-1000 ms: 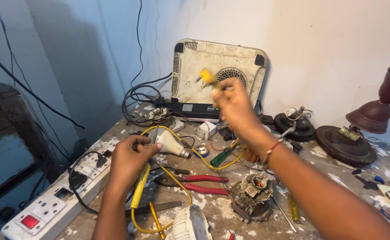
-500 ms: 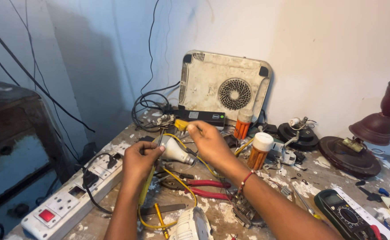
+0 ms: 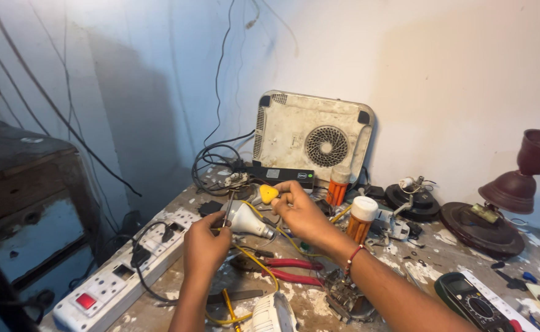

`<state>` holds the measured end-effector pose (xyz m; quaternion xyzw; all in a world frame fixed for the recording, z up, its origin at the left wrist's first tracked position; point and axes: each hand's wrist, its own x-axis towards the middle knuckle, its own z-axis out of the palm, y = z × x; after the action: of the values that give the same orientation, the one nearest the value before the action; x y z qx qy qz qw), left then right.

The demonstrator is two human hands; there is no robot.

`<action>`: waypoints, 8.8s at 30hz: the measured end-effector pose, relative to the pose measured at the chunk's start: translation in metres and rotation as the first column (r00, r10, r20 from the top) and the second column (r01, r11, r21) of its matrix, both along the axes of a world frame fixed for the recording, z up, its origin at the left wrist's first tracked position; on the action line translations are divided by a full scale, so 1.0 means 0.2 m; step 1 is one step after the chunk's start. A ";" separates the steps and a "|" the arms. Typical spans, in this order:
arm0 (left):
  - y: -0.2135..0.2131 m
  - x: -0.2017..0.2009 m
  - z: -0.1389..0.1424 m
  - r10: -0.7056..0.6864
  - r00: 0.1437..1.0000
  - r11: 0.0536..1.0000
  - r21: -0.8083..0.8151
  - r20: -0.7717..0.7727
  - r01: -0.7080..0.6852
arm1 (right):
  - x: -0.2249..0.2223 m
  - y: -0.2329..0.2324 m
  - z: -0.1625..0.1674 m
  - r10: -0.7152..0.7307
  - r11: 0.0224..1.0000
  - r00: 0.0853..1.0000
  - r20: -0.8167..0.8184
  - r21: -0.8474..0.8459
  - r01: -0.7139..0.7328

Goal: The person tests small LED bulb circuit boards at a cluttered workbench, touching multimeter probes to the board contacts and checking the meter reading. They pick up and reposition boards, handle a soldering iron and screwdriver, and probe the boards repeatedly with the meter leads.

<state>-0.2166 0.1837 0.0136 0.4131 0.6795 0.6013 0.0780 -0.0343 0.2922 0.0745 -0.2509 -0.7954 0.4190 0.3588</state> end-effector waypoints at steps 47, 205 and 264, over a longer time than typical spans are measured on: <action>-0.39 -0.10 -0.38 0.275 0.952 0.952 -0.102 -0.138 -0.290 | -1.00 0.27 -0.36 -0.059 0.909 0.964 0.260 0.412 -0.055; -0.83 0.00 -0.36 0.108 0.961 0.977 0.150 0.256 -0.150 | -0.54 -0.21 -0.26 -0.244 0.626 0.687 0.684 0.652 -0.427; -0.93 0.12 -0.33 0.238 0.933 0.930 -0.215 -0.271 -0.300 | 0.83 -0.39 0.40 -0.258 0.925 0.554 0.792 0.368 -0.096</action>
<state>-0.1924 -0.0031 -0.0533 0.3717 0.8053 0.4604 -0.0368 0.1317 0.2139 0.1545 -0.3827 -0.9207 0.0763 0.0019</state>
